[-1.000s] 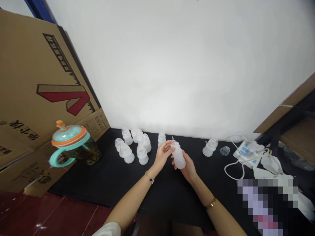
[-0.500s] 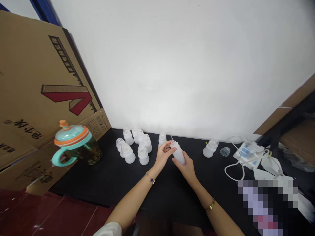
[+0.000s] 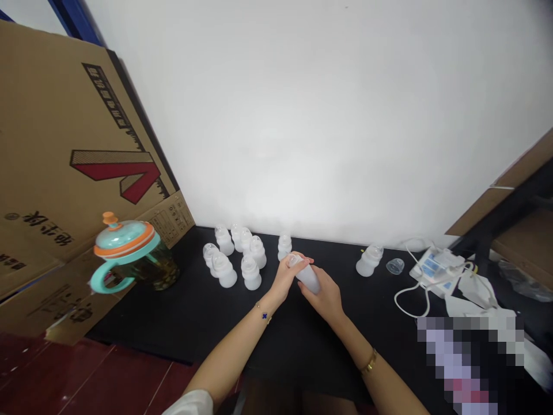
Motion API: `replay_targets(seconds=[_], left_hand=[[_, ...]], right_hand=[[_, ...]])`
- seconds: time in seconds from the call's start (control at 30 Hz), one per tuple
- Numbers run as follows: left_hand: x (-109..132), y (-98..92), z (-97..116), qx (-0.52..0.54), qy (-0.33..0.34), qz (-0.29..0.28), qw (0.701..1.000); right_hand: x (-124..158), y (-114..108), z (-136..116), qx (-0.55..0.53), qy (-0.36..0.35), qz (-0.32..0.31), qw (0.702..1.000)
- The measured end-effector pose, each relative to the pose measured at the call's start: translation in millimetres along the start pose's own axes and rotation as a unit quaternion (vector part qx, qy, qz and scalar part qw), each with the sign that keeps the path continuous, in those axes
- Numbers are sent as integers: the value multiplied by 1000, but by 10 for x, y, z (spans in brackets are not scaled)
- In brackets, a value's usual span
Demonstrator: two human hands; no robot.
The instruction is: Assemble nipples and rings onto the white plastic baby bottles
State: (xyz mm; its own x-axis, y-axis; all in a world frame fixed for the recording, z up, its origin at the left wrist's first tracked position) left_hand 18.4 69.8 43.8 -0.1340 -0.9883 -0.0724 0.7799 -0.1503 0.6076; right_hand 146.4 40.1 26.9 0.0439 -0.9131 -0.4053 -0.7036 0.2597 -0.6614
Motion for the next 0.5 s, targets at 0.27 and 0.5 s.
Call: replay_targets(seconds=[0.27,0.5], left_hand=[[15,27,-5,1,-3,-39,999],[15,62,14,9,2,-66,998]], right_hand=[[18,38,-86,-72,-3,-51,996],[27,102,-95,-145,13,-84,986]])
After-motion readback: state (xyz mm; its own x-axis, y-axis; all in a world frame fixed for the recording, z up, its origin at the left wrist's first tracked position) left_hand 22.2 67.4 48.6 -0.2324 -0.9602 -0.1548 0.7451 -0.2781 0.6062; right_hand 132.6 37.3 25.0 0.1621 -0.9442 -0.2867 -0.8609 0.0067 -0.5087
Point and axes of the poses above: each hand's wrist, its own x-axis away from the middle knuckle, its own y-axis out of the palm, z = x × y, the point moved 8 cm from there along -x, towards the middle knuckle, and after that the axes turned 14 degrees about x, right-handed, at the moved point
